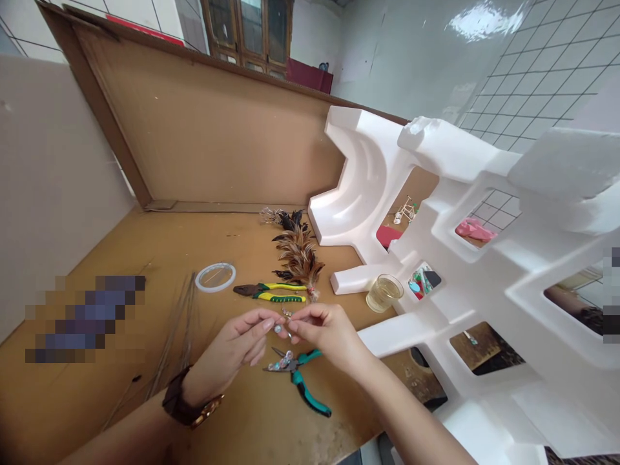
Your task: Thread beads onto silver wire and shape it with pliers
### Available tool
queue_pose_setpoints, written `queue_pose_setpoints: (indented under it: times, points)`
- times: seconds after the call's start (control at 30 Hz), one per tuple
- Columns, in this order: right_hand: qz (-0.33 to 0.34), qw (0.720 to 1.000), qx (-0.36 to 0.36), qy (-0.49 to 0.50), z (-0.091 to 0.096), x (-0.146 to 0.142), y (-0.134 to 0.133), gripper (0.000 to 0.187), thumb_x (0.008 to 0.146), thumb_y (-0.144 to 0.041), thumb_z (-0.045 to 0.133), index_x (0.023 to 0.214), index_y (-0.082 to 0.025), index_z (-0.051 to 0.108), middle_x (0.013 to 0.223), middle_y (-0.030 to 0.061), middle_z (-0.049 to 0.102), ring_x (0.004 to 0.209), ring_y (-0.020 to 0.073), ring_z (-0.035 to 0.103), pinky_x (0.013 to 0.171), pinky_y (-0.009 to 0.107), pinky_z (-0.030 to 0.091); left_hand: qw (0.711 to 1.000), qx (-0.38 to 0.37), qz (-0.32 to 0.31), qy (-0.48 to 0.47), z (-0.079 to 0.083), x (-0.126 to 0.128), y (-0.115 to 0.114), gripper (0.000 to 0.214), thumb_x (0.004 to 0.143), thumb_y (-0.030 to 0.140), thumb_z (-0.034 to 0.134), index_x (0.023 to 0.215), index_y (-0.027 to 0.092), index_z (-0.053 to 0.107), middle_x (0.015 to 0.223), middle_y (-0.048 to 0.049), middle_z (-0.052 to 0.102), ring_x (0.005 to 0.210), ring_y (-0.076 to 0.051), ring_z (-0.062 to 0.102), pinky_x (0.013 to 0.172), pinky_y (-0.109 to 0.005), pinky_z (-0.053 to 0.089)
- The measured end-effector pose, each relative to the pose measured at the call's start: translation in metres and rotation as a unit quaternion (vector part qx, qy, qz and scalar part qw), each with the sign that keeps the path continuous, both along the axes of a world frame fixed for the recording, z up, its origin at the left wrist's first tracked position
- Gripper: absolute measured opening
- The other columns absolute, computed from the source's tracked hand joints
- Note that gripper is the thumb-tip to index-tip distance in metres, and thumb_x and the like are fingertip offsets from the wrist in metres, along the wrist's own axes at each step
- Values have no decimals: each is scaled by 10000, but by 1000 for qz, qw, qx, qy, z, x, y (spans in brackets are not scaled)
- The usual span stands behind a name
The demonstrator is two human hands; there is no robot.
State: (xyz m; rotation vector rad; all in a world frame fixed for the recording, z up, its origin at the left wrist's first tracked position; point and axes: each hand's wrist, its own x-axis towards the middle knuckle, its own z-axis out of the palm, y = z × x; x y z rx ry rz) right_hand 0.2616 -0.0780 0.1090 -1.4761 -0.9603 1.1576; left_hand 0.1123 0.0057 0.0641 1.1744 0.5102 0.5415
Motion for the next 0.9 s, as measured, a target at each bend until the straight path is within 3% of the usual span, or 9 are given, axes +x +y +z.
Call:
queue_pose_setpoints:
  times: [0.23, 0.4, 0.6, 0.8, 0.9]
  points:
    - [6, 1000, -19, 13, 3, 3, -2, 232, 649, -360, 705, 732, -150, 651, 618, -1, 645, 535, 97, 575, 550, 228, 460, 998, 47, -34, -1, -3, -1, 3, 284, 784, 405, 536, 889, 147, 589, 706, -10, 617, 359, -16, 312, 387, -191, 294]
    - [18, 997, -35, 69, 6, 6, -1, 251, 623, -317, 728, 780, -159, 613, 584, -27, 618, 522, 91, 568, 555, 231, 461, 995, 69, -70, 4, 0, -3, 5, 291, 817, 394, 493, 919, 140, 591, 731, -35, 637, 372, -18, 309, 401, -191, 294]
    - [15, 998, -4, 64, 5, 9, -3, 243, 643, -281, 711, 816, -162, 591, 577, -50, 567, 499, 76, 531, 520, 218, 434, 993, 8, -118, -21, 4, -3, 7, 317, 865, 368, 402, 912, 117, 588, 704, -60, 654, 349, -9, 231, 404, -192, 278]
    - [27, 998, 3, 62, 4, 9, -4, 234, 670, -290, 688, 836, -167, 578, 586, -57, 540, 508, 77, 529, 518, 221, 429, 986, -67, -150, -19, 5, -2, 5, 251, 847, 334, 435, 845, 126, 575, 578, -25, 642, 295, -2, 185, 361, -180, 230]
    - [31, 998, -2, 56, 3, 8, -4, 245, 667, -304, 689, 841, -174, 575, 592, -55, 540, 519, 85, 534, 522, 228, 429, 982, -112, -147, -27, 5, -2, 3, 182, 829, 295, 467, 791, 143, 559, 623, -8, 640, 296, 7, 181, 352, -169, 206]
